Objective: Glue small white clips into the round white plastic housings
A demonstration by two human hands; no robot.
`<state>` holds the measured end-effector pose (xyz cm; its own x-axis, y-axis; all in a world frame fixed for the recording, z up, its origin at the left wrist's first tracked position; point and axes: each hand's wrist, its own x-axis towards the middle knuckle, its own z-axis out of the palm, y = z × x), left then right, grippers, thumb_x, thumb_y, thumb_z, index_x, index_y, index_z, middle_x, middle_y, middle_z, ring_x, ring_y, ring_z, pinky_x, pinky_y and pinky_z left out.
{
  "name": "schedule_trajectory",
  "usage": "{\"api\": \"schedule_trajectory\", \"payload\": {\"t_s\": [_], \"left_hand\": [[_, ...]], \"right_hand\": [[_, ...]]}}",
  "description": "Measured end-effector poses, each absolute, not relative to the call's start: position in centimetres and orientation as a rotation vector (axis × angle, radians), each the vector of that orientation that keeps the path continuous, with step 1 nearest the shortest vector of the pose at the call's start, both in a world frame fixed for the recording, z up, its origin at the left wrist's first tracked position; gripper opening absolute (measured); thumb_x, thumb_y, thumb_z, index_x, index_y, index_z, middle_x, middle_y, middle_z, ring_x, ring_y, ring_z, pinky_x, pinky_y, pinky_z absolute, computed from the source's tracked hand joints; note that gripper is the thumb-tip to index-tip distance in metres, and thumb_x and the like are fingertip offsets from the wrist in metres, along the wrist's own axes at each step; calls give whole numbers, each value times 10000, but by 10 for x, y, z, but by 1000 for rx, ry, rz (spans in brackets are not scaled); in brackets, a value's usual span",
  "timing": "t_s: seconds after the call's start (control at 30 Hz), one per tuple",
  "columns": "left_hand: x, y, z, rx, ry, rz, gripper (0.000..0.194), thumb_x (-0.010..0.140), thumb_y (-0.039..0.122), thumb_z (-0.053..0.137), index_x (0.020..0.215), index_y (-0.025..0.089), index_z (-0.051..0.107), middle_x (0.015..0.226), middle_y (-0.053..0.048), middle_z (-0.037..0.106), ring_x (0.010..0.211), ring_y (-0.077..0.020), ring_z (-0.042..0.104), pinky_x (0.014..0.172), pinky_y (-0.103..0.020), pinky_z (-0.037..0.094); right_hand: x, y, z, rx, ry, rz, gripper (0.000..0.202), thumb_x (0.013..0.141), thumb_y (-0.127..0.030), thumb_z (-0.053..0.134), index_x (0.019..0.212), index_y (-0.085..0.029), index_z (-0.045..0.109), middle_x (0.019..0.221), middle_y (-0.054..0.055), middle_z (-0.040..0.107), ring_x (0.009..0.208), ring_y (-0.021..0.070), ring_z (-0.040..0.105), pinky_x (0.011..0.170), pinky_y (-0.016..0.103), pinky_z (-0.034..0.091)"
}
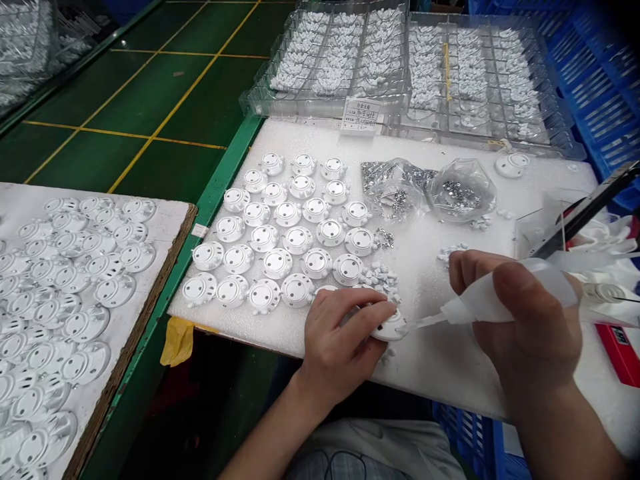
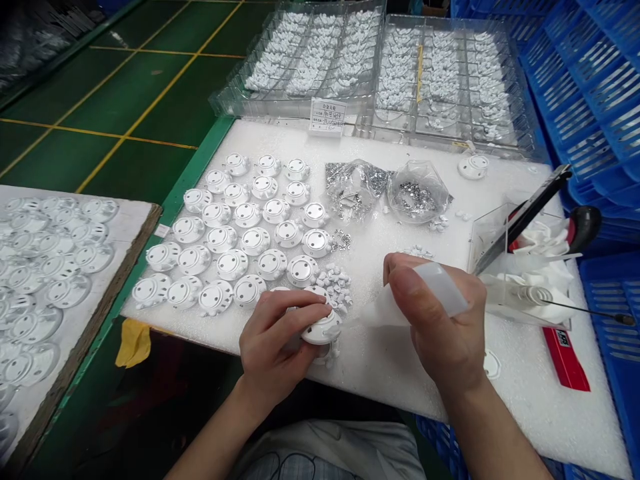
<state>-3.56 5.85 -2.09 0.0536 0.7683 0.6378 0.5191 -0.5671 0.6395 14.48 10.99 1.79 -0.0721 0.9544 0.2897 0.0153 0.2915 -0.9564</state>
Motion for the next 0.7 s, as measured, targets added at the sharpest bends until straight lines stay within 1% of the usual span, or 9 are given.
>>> {"api": "schedule_trajectory", "payload": {"t_s": [0.2,0.33,0.47,0.63,0.7], "left_hand": [[-36,59,-20,2093,1326,1535,240,859,25,626,1012,193,701,969,-33,780,837,-173,737,739,-313,505],[-36,59,-20,2089,1324,1531,249,857,24,625,1014,200,702,970,-34,783,836,-174,738,736,-313,507],[-36,59,-21,2087,1318,1540,243,860,23,619,1013,190,706,967,-39,780,847,-175,740,741,-314,502],[-35,59,-22,2090,1317,1547,226,872,26,611,1010,179,703,976,-42,775,855,-167,738,747,-311,493],[-35,59,-22,2092,1324,1543,226,880,32,604,1017,184,701,981,-40,775,854,-168,738,746,-313,495]], "right_hand": [[144,110,19,-976,-1396,1018,590,932,-450,658,512,-197,328,489,-28,220,440,115,235,497,351,186],[141,108,23,-1025,-1304,1044,553,902,-423,672,522,-193,341,510,-21,248,467,111,261,510,353,184],[139,108,24,-1036,-1241,1051,573,875,-447,680,509,-197,317,499,-24,221,474,108,251,509,351,177],[143,108,22,-1062,-1305,1059,612,895,-527,693,523,-190,344,501,-31,272,471,107,275,501,336,208],[145,109,20,-1019,-1347,1047,609,910,-500,687,517,-187,344,492,-38,268,454,101,276,498,333,223]]}}
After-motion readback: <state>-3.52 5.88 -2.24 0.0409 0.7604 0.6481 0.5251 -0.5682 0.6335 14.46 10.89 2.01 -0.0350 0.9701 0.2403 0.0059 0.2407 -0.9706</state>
